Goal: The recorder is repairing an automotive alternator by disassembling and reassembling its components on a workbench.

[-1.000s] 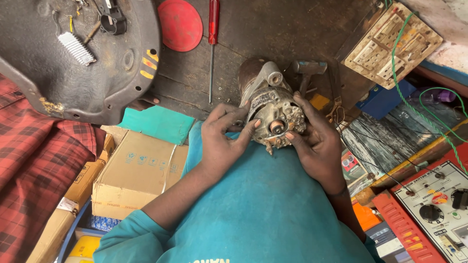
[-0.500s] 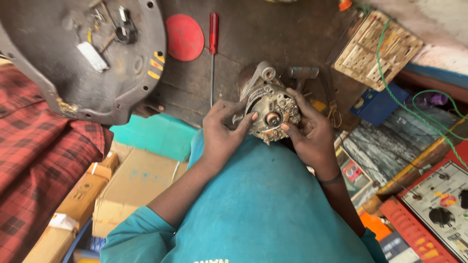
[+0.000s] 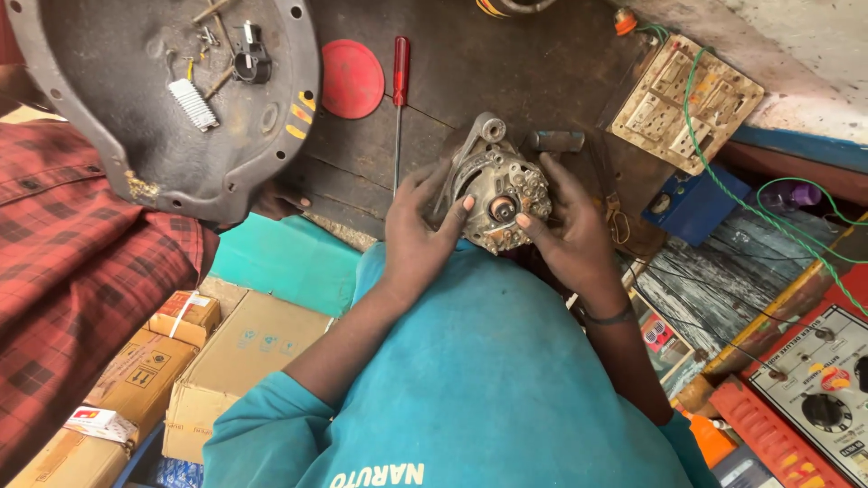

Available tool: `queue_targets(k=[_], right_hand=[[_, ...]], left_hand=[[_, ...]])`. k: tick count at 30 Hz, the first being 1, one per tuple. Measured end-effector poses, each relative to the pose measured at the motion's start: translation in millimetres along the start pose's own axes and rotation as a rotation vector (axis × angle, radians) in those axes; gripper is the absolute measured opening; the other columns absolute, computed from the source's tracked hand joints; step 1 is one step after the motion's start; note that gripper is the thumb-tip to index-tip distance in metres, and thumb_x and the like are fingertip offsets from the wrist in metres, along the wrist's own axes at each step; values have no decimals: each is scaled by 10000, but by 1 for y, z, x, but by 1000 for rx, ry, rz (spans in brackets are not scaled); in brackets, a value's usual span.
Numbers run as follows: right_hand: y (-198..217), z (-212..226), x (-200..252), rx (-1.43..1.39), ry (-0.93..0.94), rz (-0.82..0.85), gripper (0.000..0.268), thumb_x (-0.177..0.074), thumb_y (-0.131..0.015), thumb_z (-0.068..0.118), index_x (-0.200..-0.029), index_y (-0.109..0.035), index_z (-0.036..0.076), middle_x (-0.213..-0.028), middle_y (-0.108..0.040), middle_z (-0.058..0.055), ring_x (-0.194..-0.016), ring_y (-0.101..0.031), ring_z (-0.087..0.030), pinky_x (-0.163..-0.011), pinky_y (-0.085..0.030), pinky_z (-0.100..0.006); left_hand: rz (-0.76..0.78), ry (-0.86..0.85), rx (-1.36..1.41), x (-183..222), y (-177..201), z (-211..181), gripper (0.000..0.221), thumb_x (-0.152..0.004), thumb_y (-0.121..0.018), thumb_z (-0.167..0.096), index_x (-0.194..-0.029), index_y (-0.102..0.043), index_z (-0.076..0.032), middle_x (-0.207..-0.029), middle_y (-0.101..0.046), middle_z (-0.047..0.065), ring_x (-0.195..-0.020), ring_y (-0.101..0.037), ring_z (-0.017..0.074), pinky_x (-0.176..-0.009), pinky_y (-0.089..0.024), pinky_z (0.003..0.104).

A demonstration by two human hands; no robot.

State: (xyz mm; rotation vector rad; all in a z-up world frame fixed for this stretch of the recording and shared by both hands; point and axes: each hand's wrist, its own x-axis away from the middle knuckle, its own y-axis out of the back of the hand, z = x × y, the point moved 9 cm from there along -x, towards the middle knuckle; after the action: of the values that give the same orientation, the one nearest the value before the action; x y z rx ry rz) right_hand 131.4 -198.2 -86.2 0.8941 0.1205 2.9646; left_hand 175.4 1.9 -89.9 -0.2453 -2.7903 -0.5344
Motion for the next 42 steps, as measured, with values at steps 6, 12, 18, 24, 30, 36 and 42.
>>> queue_targets(k=[6, 12, 18, 24, 30, 36, 42], right_hand=[[0, -24, 2, -112, -13, 40, 687, -984, -693, 110, -1556, -369, -89, -1461, -574, -190, -1325, -576, -201, -1115, -487, -318], [-2, -21, 3, -244, -43, 70, 678, -970, -689, 73, -1549, -383, -102, -1419, -604, -163, -1269, -600, -180, -1076, -501, -313], [8, 36, 24, -215, -7, 83, 635, -957, -674, 5, -1526, -422, -122, -1381, -629, -157, -1243, -616, -175, -1055, -524, -312], [50, 18, 62, -195, 71, -103, 607, -866, -757, -22, -1431, -561, -125, -1291, -683, -173, -1145, -685, -218, -1013, -581, -350], [76, -81, 106, -594, 9, -424, 536, -837, -761, 16, -1348, -608, -41, -1224, -702, -115, -1076, -703, -210, -937, -598, -355], [84, -230, 109, -623, -161, -583, 395, -855, -724, -42, -1241, -643, -29, -1130, -714, -112, -995, -714, -224, -871, -617, -363], [71, -316, 96, -500, -161, -599, 420, -875, -762, -68, -1283, -669, -37, -1086, -676, -101, -939, -662, -208, -779, -560, -366]], left_hand=[[70, -5, -30, 8, -16, 9, 427, -990, -684, -199, -1367, -644, -1, -1288, -703, 237, -1164, -711, 330, -986, -544, 387], [181, 312, -108, 5, -16, 6, 476, -957, -679, -206, -1404, -628, -51, -920, -704, 281, -760, -761, 186, -753, -564, 328], [168, 203, 94, 14, 0, -41, 445, -984, -675, -213, -1370, -626, 3, -994, -769, 232, -873, -699, 84, -751, -582, 275], [249, -41, 129, 35, -3, -80, 458, -920, -753, -236, -1286, -653, 21, -1199, -721, 236, -974, -748, 137, -785, -639, 278], [82, 16, 74, 23, -11, -11, 220, -993, -740, -174, -1194, -762, -86, -991, -780, 116, -857, -767, 183, -777, -597, 344], [127, -473, -130, 25, -27, -42, 521, -795, -814, -130, -1284, -632, -127, -1310, -603, 79, -1220, -551, 332, -1030, -477, 423], [49, -510, -185, 20, -31, -27, 427, -819, -794, -50, -1216, -689, -166, -1218, -641, 44, -1150, -568, 300, -1006, -496, 416]])
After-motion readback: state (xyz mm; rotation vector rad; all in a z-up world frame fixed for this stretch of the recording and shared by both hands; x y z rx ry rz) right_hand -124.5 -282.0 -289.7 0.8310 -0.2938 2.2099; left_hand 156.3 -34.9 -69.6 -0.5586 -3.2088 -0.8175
